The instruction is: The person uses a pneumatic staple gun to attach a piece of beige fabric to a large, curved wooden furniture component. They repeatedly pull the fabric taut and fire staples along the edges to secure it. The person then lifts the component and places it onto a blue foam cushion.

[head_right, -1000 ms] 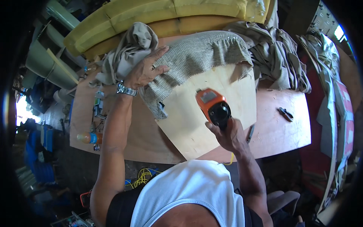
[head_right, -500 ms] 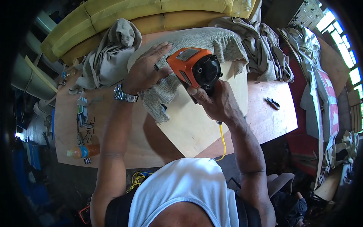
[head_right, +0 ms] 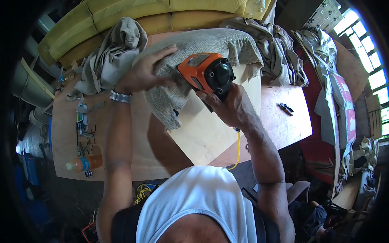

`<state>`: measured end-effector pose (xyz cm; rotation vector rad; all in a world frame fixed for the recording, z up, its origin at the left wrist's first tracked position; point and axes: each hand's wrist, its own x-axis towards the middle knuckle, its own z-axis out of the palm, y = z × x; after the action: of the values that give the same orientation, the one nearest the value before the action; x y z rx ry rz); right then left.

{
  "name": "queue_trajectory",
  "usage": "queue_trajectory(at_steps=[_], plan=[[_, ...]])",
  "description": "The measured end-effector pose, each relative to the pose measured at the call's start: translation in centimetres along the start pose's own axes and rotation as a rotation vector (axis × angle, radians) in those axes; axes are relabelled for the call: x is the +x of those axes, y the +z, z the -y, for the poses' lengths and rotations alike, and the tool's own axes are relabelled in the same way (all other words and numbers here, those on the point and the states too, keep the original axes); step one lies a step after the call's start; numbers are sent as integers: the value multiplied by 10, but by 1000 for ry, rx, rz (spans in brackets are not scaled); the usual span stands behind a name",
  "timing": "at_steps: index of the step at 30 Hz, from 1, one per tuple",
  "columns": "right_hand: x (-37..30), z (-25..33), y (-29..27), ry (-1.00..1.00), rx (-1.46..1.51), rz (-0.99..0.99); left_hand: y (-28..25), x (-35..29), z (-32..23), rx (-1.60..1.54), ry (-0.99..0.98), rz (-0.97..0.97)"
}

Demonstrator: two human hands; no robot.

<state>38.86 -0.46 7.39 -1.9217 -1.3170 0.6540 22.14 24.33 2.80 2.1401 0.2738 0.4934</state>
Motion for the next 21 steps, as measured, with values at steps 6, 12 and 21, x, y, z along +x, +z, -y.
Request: queue_trajectory(at_steps=[6, 12, 21], plan=[[-5, -17, 1, -25, -39, 9, 0, 15, 42, -267, -186, -170], [-21, -34, 10, 93, 51, -23, 28, 7, 17, 277, -111, -227], [-21, -14, -2, -58, 65, -16, 47, -15, -14, 495, -62, -356]])
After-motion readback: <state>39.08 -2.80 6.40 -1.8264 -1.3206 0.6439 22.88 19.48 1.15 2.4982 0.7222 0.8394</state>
